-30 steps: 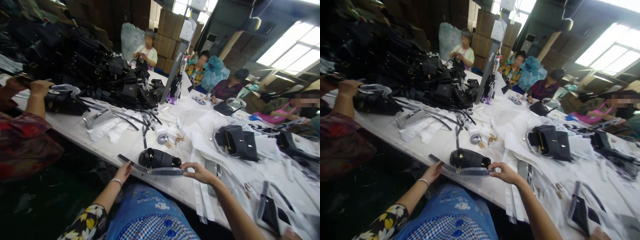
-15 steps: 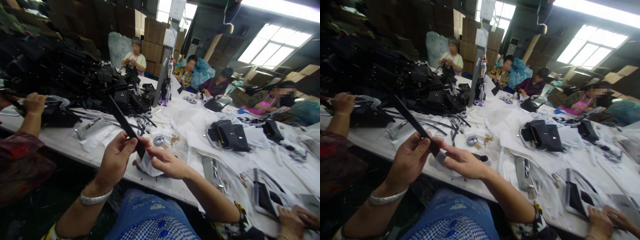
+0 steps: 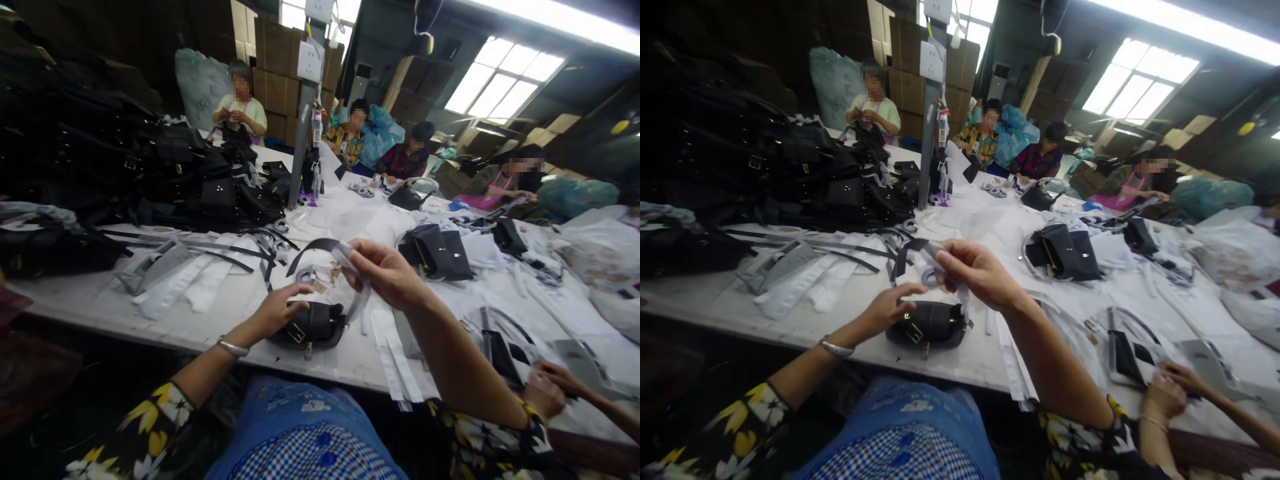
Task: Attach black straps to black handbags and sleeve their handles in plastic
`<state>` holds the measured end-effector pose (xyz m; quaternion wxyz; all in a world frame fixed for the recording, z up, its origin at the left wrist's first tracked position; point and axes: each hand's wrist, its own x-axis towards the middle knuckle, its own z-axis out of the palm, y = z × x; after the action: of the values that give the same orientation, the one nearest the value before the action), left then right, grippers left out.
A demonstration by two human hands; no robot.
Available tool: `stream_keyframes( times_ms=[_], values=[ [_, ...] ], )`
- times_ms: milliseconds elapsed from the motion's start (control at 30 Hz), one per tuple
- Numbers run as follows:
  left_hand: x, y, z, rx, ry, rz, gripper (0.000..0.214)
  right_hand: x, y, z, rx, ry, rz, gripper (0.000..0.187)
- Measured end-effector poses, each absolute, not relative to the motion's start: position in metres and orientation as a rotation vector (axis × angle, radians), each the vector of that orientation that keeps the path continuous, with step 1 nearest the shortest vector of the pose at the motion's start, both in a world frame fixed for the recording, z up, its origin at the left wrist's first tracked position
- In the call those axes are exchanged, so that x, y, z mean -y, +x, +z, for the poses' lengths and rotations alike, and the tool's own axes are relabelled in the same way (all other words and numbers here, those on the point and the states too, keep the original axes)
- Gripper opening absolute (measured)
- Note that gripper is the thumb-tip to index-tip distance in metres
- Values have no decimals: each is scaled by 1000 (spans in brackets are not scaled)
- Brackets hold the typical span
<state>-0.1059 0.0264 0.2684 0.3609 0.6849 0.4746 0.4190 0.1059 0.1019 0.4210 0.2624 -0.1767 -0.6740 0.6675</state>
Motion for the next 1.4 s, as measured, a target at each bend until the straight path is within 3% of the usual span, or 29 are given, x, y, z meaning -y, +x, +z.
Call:
stream_keyframes(
  times_ms=[100, 200, 333, 500, 600, 767, 1167, 1400],
  values=[
    [-20, -104, 201, -1217, 2205, 542, 51, -113, 111, 435, 1695, -571, 1641, 25],
    [-16, -104, 164, -1242, 2320, 455, 42, -122, 120, 436, 1602, -631, 1515, 26],
    [-22, -111, 168, -1266, 2308, 507, 27, -131, 133, 446, 1550, -676, 1251, 34],
    [-32, -129, 204, -1305, 1923, 960, 24, -134, 152, 477, 1481, -632, 1109, 16],
    [-32, -140, 217, -1359, 1548, 1163, 26, -132, 162, 476, 1487, -680, 1123, 17],
    [-27, -151, 214, -1274, 999, 1347, 45, -126, 163, 428, 1622, -886, 1245, 44],
    [-21, -169, 198, -974, 452, 1561, 53, -100, 101, 271, 1843, -1136, 1663, 48],
    [-20, -158, 190, -945, 414, 1638, 37, -64, 50, 218, 1466, -1034, 1957, 46]
  ],
)
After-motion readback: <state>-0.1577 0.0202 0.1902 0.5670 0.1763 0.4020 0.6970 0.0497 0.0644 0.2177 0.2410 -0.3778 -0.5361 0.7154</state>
